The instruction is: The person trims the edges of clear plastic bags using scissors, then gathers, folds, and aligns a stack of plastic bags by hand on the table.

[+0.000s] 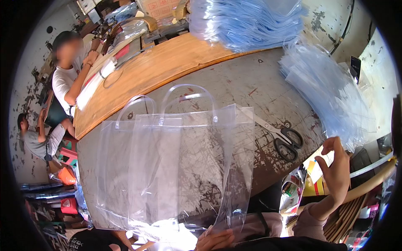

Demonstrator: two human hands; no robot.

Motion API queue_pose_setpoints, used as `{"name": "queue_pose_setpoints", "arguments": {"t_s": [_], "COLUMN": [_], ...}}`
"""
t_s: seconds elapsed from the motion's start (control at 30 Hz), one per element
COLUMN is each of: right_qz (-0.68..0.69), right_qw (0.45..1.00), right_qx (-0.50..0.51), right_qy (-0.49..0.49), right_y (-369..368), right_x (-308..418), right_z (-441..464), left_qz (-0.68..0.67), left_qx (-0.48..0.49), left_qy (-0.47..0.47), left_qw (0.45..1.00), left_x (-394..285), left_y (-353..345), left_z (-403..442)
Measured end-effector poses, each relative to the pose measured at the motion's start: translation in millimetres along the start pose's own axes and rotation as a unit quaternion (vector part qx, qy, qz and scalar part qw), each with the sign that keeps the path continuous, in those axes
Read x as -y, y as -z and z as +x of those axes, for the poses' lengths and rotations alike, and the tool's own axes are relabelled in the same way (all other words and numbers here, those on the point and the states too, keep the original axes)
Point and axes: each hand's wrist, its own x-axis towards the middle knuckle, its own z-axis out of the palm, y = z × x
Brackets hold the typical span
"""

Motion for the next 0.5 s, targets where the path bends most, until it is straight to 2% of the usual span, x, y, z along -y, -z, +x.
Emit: {"name": "queue_pose_setpoints", "arguments": {"t_s": [0.07, 0.13, 0.3, 0.43, 0.5], "right_qz": [-0.019, 0.030, 0.073, 0.099, 0.128], "right_qw": [1.000, 0.995, 0.983, 0.971, 0.951], "right_qx": [0.004, 0.059, 0.120, 0.187, 0.213], "right_qy": [-0.001, 0.072, 0.120, 0.114, 0.182], "right_y": [2.5, 6.3, -1.3, -13.0, -25.4], "right_x": [-0.7, -3.0, -5.6, 6.9, 10.6], "right_z": [-5.8, -8.6, -14.0, -14.0, -15.0], "left_qz": [-0.002, -0.004, -0.011, -0.008, -0.008], "left_qx": [-0.001, 0.002, 0.005, 0.007, 0.003], "left_qy": [0.000, 0.000, 0.000, 0.004, 0.006], "left_qw": [1.000, 1.000, 1.000, 1.000, 1.000], "left_x": [1.9, 2.1, 4.2, 2.6, 5.2], "left_y": [-1.2, -2.4, -5.2, -8.4, -6.8], "left_z": [-0.2, -1.0, -1.6, -1.5, -0.7]}}
